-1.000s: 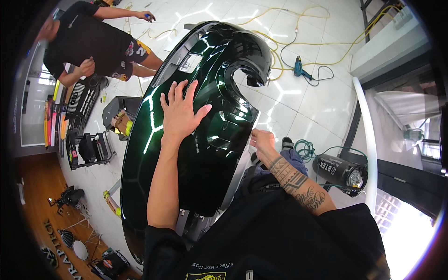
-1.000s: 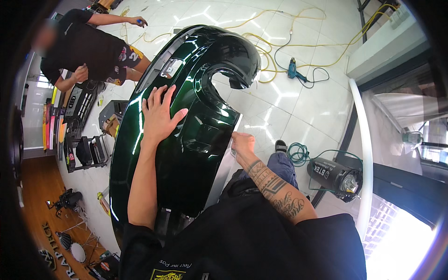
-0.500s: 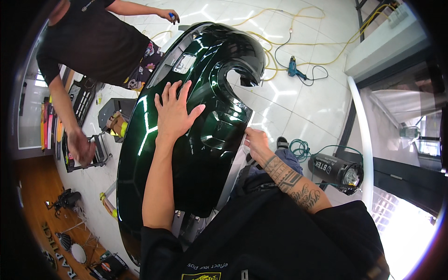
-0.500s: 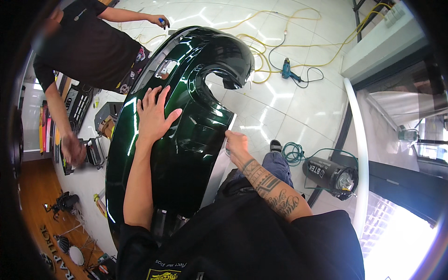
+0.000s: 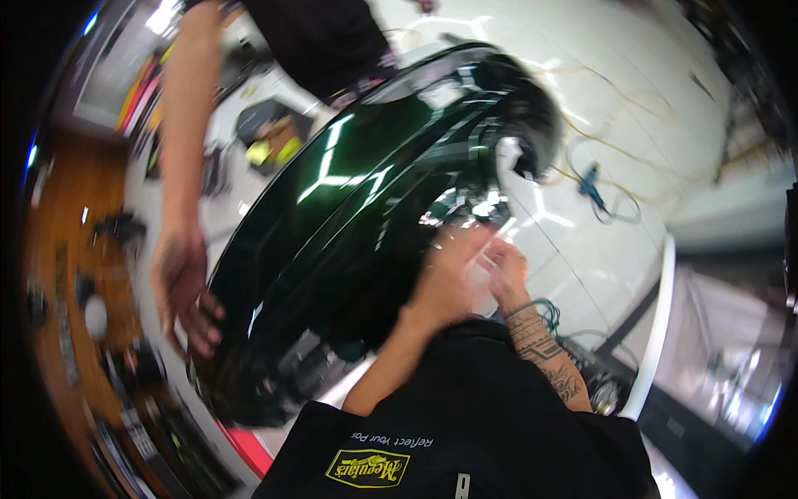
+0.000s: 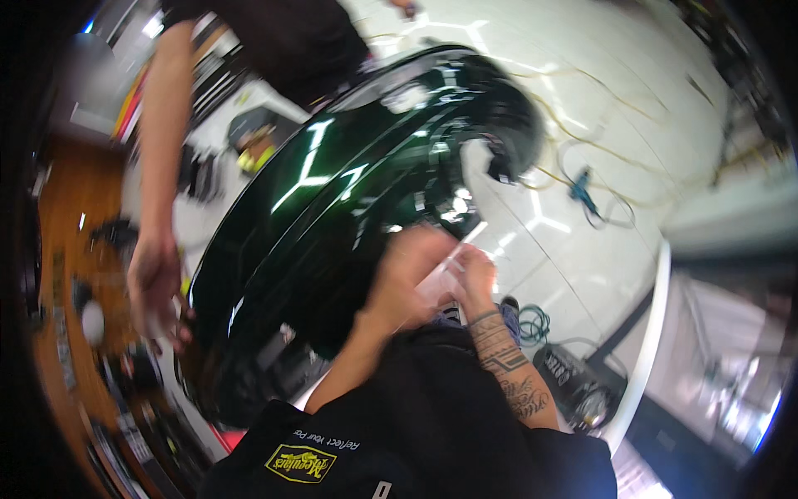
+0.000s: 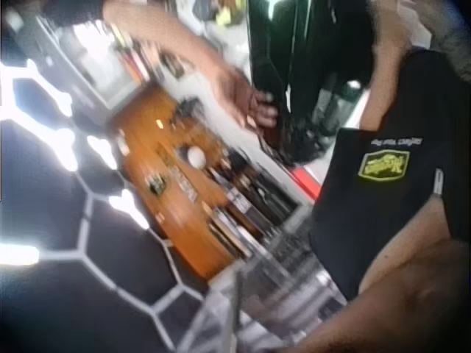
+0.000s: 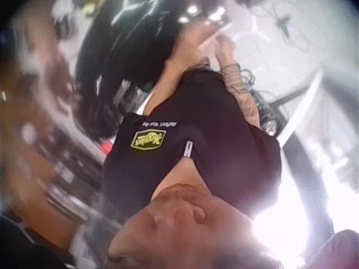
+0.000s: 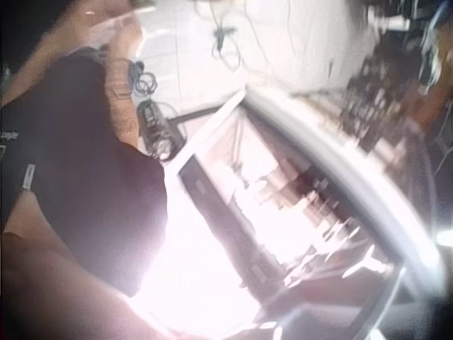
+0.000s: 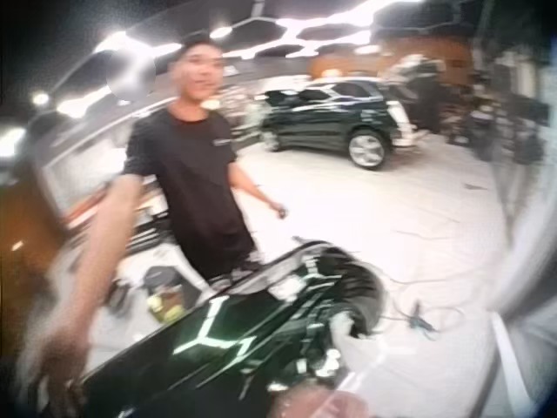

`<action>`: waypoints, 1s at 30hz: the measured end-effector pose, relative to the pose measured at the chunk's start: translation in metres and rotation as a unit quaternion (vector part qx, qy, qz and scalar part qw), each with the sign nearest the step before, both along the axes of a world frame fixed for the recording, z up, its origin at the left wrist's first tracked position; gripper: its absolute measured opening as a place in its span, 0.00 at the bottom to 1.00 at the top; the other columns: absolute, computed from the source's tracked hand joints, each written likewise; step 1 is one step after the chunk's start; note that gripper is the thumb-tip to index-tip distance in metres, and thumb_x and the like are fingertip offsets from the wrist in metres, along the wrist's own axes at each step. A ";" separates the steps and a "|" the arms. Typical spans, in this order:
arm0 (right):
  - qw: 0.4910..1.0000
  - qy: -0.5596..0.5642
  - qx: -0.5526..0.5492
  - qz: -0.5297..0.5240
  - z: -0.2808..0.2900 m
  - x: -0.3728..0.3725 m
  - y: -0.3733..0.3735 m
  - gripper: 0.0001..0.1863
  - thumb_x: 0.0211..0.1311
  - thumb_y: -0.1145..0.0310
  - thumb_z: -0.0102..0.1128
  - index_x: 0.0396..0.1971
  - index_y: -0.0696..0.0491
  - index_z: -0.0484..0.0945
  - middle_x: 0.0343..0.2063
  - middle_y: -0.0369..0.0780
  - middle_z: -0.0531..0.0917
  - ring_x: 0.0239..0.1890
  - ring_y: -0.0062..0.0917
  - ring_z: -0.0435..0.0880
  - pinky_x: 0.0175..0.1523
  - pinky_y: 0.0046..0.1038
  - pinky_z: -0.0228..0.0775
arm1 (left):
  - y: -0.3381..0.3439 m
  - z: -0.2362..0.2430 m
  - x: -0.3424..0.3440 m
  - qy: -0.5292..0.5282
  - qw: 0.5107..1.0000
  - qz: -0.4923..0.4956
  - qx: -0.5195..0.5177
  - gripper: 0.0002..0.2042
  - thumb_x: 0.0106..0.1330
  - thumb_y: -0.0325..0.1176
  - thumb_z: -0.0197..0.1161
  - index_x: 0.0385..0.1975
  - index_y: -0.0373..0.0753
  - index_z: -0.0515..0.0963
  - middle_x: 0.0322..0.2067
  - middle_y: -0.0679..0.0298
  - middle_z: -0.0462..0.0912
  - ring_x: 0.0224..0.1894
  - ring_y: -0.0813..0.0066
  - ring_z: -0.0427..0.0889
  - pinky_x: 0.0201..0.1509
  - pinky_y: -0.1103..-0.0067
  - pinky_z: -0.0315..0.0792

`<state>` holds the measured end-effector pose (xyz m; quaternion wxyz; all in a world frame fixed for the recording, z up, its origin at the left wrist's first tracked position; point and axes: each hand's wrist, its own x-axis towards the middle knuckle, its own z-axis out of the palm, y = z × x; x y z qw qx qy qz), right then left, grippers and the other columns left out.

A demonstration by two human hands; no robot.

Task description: The person applies a white vinyl wrap to a dark green car bumper using a heat gun and a squeegee. They heat the wrap, smooth it into contours, and trim excess material around edges and cutouts.

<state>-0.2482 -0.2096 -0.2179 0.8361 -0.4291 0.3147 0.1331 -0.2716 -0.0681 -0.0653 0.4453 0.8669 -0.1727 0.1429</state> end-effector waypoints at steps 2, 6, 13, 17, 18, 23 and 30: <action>0.999 -0.008 0.001 0.035 0.001 0.001 0.000 0.13 0.65 0.73 0.49 0.45 0.63 0.74 0.40 0.42 0.78 0.42 0.31 0.77 0.49 0.37 0.76 | -0.013 -0.012 -0.055 0.090 0.971 -0.202 0.086 0.29 0.56 0.33 0.68 0.59 0.39 0.70 0.44 0.54 0.78 0.52 0.54 0.76 0.57 0.68 0.69; 0.996 0.029 0.057 0.055 -0.006 0.010 -0.007 0.15 0.67 0.72 0.50 0.48 0.64 0.73 0.43 0.44 0.77 0.46 0.32 0.78 0.52 0.37 0.76 | 0.016 0.020 -0.112 0.215 0.970 0.114 0.016 0.29 0.60 0.32 0.66 0.62 0.36 0.66 0.50 0.52 0.77 0.48 0.62 0.80 0.55 0.73 0.72; 0.985 -0.051 0.113 0.118 -0.028 0.011 -0.022 0.11 0.66 0.78 0.50 0.44 0.66 0.75 0.42 0.44 0.79 0.44 0.30 0.79 0.53 0.29 0.75 | 0.004 0.159 -0.153 -0.186 0.870 0.401 -0.219 0.41 0.70 0.42 0.53 0.70 0.25 0.36 0.24 0.58 0.79 0.26 0.73 0.79 0.36 0.79 0.77; 0.982 0.013 0.182 0.049 -0.002 0.005 -0.014 0.12 0.65 0.81 0.48 0.46 0.69 0.71 0.43 0.48 0.76 0.45 0.36 0.79 0.57 0.35 0.76 | -0.009 0.143 -0.177 -0.133 0.904 0.376 -0.153 0.28 0.68 0.32 0.56 0.65 0.25 0.59 0.23 0.63 0.77 0.27 0.77 0.78 0.38 0.81 0.74; 0.980 0.016 0.192 0.043 0.001 0.006 -0.015 0.13 0.65 0.81 0.48 0.47 0.70 0.70 0.44 0.49 0.76 0.45 0.36 0.79 0.58 0.36 0.76 | -0.010 0.123 -0.181 -0.084 0.914 0.381 -0.110 0.23 0.69 0.31 0.55 0.61 0.26 0.66 0.23 0.63 0.77 0.28 0.77 0.79 0.39 0.82 0.74; 0.980 0.020 0.195 0.032 0.010 0.004 -0.013 0.12 0.65 0.81 0.48 0.46 0.72 0.70 0.47 0.50 0.75 0.48 0.38 0.78 0.60 0.36 0.75 | -0.035 0.056 -0.191 0.147 0.937 0.316 0.004 0.12 0.63 0.22 0.60 0.46 0.31 0.80 0.25 0.62 0.81 0.28 0.77 0.79 0.38 0.81 0.72; 0.985 0.037 0.167 0.002 0.018 0.001 -0.007 0.13 0.65 0.81 0.48 0.47 0.72 0.69 0.50 0.52 0.74 0.52 0.39 0.76 0.62 0.38 0.72 | -0.014 0.045 -0.188 0.207 0.937 0.276 0.045 0.11 0.63 0.24 0.62 0.44 0.31 0.80 0.25 0.59 0.81 0.28 0.72 0.81 0.37 0.78 0.73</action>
